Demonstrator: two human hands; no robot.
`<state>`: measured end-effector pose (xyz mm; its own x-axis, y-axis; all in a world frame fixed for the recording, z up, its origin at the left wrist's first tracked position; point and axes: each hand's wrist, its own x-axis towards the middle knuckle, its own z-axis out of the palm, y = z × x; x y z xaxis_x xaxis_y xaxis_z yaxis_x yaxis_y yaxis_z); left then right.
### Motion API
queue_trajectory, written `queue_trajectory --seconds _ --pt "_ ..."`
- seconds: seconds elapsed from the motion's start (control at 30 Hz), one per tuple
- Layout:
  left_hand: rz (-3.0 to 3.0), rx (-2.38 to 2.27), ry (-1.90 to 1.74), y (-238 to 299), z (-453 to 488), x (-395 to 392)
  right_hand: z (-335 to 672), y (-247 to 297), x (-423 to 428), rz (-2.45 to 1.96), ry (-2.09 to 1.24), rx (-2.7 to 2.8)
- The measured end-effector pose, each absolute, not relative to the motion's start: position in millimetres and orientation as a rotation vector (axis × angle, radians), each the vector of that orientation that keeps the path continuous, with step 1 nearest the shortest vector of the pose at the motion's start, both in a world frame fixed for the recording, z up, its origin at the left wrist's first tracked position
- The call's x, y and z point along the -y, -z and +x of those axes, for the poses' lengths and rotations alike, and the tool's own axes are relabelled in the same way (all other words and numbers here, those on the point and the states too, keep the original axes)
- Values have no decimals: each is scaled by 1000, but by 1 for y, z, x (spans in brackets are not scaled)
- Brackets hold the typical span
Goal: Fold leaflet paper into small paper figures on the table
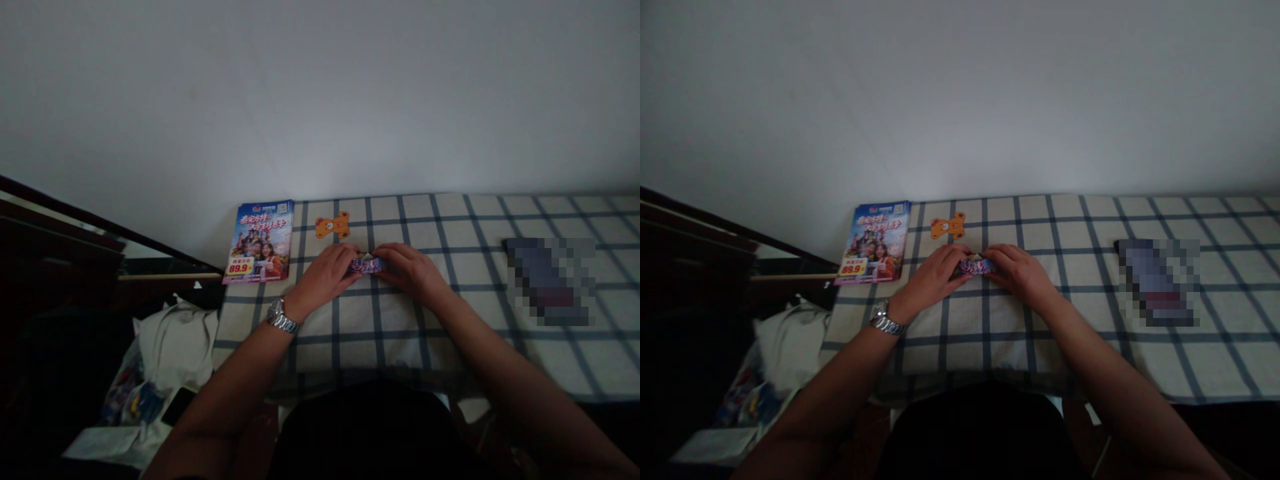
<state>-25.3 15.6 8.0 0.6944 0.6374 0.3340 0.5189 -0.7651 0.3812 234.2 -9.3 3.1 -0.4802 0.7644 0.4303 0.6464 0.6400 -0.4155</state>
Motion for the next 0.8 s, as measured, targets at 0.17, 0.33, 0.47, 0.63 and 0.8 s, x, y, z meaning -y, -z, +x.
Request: queue_trajectory --seconds 0.17,0.33,0.47,0.63,0.8 --pt "2651 -1009 -658 -10 -23 -14 234 -5 9 -1081 -245 2278" --pt "2729 -1083 -592 -11 -21 -12 232 -6 10 -1075 -220 2278" --pt "2729 -1067 -583 -10 -22 -14 232 -5 10 -1092 -232 2276" --pt "2728 -1055 -596 -9 -23 -15 233 -5 10 -1088 -247 2272" --pt "2685 -1056 -611 -7 -23 -15 234 -6 9 -1084 -266 2275"
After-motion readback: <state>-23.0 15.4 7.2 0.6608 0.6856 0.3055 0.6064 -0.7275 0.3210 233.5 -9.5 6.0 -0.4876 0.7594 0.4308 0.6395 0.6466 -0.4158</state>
